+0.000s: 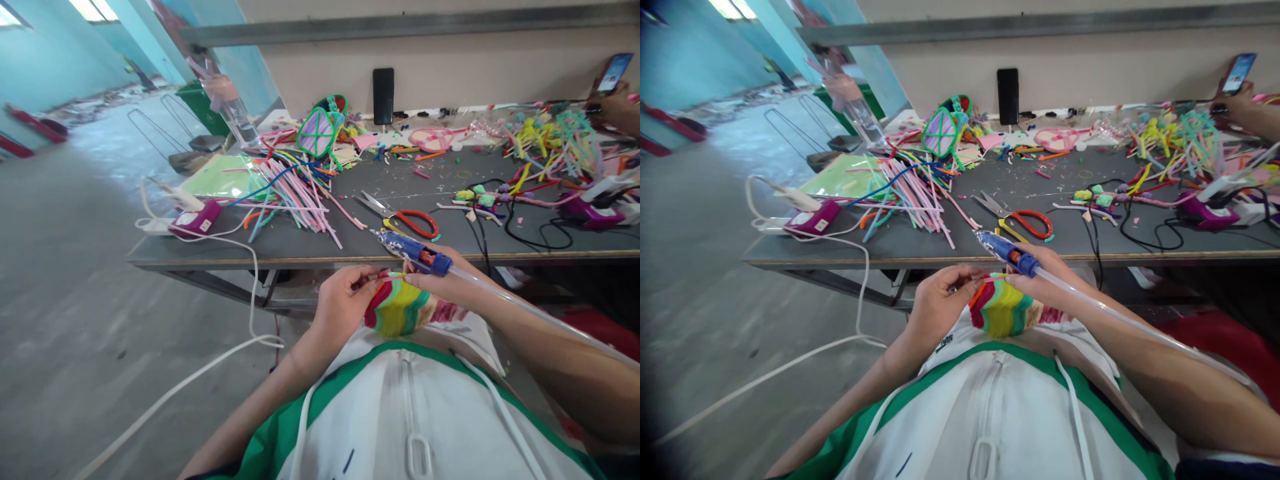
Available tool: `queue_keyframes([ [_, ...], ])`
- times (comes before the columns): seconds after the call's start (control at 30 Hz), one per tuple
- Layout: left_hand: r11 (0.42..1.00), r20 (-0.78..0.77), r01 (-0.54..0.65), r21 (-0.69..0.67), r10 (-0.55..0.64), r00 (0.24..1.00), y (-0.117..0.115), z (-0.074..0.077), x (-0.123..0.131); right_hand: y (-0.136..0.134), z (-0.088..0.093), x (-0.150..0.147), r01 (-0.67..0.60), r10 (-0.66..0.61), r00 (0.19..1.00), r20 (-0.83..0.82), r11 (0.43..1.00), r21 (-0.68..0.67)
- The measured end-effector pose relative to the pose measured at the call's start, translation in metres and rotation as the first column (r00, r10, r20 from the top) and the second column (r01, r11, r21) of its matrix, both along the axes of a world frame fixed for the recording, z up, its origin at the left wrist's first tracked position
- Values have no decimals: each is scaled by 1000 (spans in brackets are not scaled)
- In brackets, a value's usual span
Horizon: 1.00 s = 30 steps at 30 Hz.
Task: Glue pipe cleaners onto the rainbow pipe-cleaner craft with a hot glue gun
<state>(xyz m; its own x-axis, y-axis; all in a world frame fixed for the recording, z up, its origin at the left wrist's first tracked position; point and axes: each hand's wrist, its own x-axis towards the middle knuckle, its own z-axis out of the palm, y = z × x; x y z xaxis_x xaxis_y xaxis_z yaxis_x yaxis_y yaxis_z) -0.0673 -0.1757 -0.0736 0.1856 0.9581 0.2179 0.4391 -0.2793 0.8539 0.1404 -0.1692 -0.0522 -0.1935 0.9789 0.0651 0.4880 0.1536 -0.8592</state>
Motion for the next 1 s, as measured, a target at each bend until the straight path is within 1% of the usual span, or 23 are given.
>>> queue_keyframes([
  [0.07,1000,-16,13,11,-13,1000,1,0,0,0,1,0,-3,3,1000,0,1000,1],
  [0.27,993,-86,105,48,-101,991,2,0,0,-1,5,-1,-3,3,1000,9,1000,-5],
  [0.5,988,-114,143,58,-136,984,4,1,1,0,9,-1,-5,5,998,63,1000,-12],
  [0.6,985,-93,167,40,-163,982,5,4,1,-1,12,-1,-17,19,997,78,1000,-23],
  [0.73,978,-16,200,-54,-202,979,9,6,-1,-1,13,-2,-1,3,998,61,999,-32],
  [0.83,961,68,228,-159,-220,973,17,5,-4,1,11,-2,7,-5,999,36,999,-46],
  [0.87,945,111,246,-215,-227,968,20,5,-5,1,10,-2,3,-1,999,34,998,-55],
  [0.93,890,207,308,-336,-249,946,26,3,-7,3,8,-1,-2,5,999,33,997,-71],
  [1.0,833,279,374,-408,-276,920,31,3,-9,5,4,-1,-8,10,1000,29,997,-73],
])
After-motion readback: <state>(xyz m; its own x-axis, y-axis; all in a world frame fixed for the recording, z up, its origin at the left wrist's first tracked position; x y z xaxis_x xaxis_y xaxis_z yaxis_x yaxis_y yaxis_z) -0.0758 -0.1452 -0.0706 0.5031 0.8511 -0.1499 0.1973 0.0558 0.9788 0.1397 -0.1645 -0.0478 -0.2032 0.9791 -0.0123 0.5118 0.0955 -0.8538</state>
